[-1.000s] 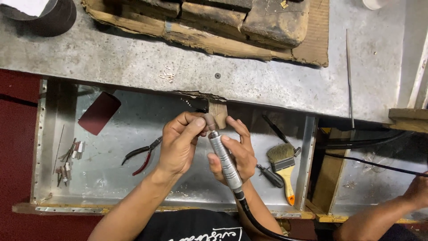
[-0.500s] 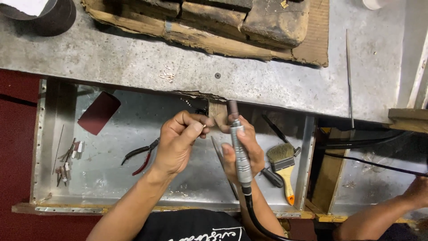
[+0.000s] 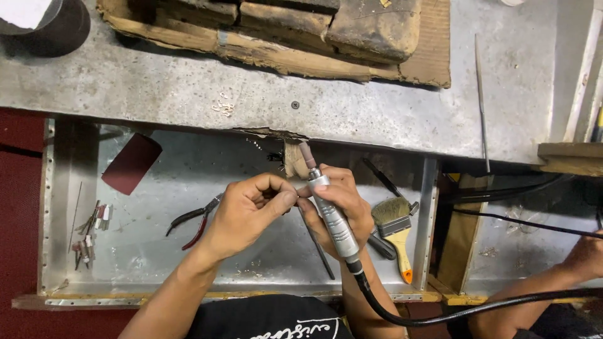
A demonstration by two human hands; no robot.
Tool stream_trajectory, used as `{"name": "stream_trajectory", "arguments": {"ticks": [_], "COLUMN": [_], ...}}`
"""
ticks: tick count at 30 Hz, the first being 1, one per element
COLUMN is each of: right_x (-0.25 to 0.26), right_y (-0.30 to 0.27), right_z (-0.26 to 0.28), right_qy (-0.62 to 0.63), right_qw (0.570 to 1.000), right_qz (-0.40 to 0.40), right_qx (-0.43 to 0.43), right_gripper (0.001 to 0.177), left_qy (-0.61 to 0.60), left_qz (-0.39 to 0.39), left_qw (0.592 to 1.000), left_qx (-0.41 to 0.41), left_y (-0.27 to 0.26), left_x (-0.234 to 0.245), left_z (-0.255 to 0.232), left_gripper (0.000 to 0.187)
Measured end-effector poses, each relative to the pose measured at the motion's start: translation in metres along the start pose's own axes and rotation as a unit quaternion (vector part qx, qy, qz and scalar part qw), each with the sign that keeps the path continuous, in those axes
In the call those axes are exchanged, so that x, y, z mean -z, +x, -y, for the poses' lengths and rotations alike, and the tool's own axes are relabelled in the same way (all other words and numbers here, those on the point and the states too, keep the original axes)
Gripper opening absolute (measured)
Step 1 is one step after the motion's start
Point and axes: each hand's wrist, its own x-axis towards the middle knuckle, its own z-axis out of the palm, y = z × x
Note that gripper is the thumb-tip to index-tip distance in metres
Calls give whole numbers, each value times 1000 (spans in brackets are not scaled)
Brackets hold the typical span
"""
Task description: Using a handheld rotary tool to polish or grind a small jewelry component at a workbench.
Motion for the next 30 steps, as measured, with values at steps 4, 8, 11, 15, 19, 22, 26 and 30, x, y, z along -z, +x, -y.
{"name": "stream_trajectory", "arguments": {"ticks": [4, 8, 11, 15, 19, 22, 26, 30], "right_x": [1, -4, -7, -12, -9, -12, -16, -18], "right_y": [-5, -14, -15, -12, -26, -33, -40, -41], "right_z": [-2, -1, 0, -3, -17, -21, -25, -27], "right_qy": [12, 48, 66, 67, 23, -35, -53, -66], "right_qw": [1000, 995, 993, 993, 997, 998, 996, 996], "right_qz": [-15, -73, -88, -90, -67, -48, -53, -46], "right_qx": [-6, -43, -48, -24, 8, 35, 43, 48], "right_gripper": [28, 31, 30, 24, 45, 46, 40, 39], "left_qy": [25, 47, 53, 30, -57, -189, -256, -275], "left_qz": [-7, -26, -27, -62, -107, -141, -138, -135], "left_qw": [999, 993, 989, 986, 988, 972, 957, 951], "left_qx": [-25, -105, -133, -149, -95, -19, 23, 35], "left_y": [2, 1, 2, 1, 8, 12, 14, 16], "left_x": [-10, -15, -15, -14, -8, -8, -11, -7], "left_z": [-13, -8, -3, 3, 18, 23, 13, 17], "left_gripper": [18, 15, 10, 8, 14, 11, 12, 11]}}
